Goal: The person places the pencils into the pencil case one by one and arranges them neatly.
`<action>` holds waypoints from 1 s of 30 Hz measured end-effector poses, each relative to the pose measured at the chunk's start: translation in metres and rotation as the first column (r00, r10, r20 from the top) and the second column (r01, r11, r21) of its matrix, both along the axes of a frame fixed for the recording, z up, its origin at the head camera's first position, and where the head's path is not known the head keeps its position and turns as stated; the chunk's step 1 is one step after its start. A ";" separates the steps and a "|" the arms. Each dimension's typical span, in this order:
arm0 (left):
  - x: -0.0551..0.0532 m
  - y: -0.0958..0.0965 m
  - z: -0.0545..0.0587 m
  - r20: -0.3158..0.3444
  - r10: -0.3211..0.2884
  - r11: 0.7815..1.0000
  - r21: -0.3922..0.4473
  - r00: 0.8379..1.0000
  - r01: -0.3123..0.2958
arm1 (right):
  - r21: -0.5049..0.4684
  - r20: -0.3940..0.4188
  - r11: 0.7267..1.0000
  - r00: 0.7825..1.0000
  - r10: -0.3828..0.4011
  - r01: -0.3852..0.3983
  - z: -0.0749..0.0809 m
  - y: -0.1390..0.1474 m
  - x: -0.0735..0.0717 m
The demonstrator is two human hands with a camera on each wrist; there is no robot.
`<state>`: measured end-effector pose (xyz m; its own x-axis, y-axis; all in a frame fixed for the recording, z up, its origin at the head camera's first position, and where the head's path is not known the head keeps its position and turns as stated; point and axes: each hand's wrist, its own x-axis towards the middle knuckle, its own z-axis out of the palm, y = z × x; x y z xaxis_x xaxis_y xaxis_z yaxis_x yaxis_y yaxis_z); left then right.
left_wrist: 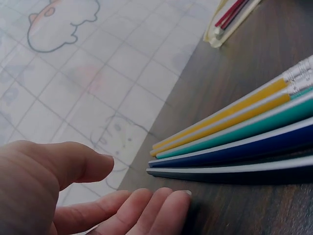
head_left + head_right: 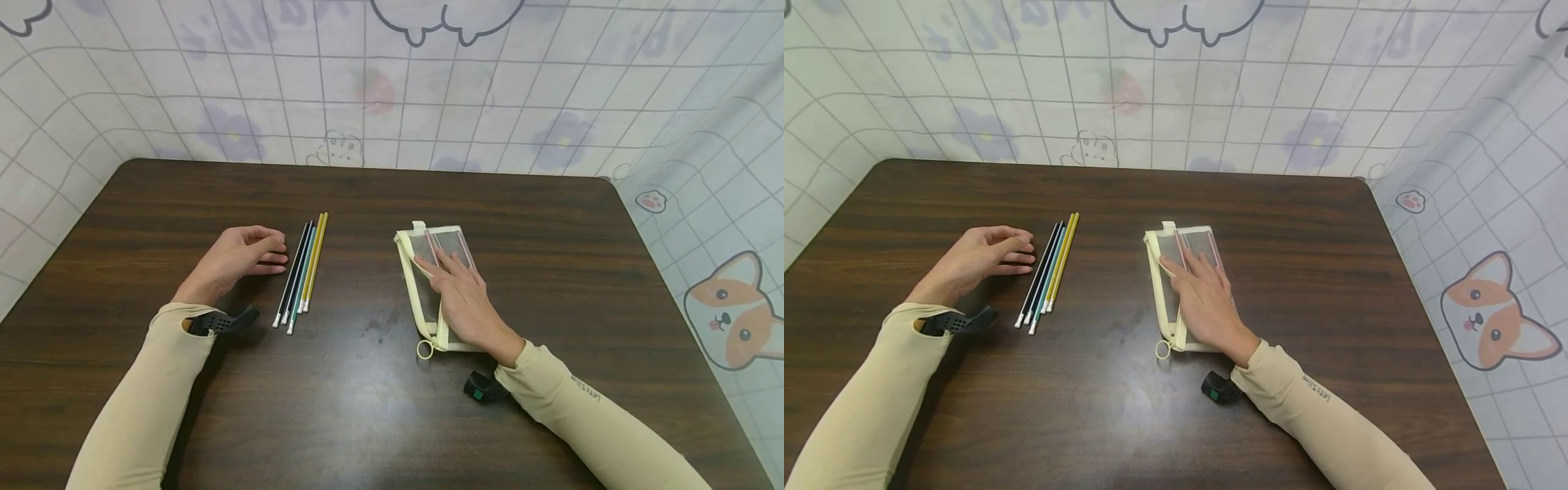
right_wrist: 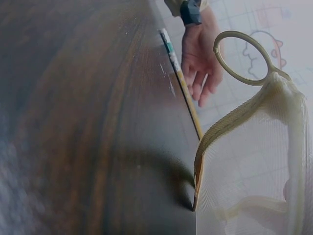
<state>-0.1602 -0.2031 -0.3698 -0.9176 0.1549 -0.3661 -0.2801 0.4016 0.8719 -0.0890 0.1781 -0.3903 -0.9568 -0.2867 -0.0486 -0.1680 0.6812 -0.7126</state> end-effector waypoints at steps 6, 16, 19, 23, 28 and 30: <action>0.002 0.003 0.002 -0.029 -0.034 0.998 -0.052 0.999 0.032 | 0.000 -0.002 1.000 1.000 0.002 -0.002 0.000 0.000 0.000; 0.005 0.010 0.004 -0.045 -0.107 0.989 -0.106 0.993 0.102 | 0.003 -0.004 1.000 1.000 0.002 -0.002 0.000 0.001 -0.001; 0.007 0.011 0.005 -0.079 -0.139 0.973 -0.196 0.987 0.121 | 0.002 -0.003 1.000 1.000 0.004 -0.004 0.000 0.001 -0.001; 0.009 0.015 0.007 -0.108 -0.147 0.944 -0.313 0.983 0.107 | -0.001 -0.002 1.000 1.000 0.006 -0.006 0.000 0.001 -0.001; 0.009 0.019 0.008 -0.105 -0.129 0.932 -0.352 0.986 0.084 | 0.000 -0.004 1.000 1.000 0.006 -0.006 0.000 0.001 0.000; 0.010 0.020 0.008 -0.089 -0.125 0.928 -0.362 0.988 0.085 | 0.000 -0.005 1.000 1.000 0.005 -0.005 0.000 0.001 0.000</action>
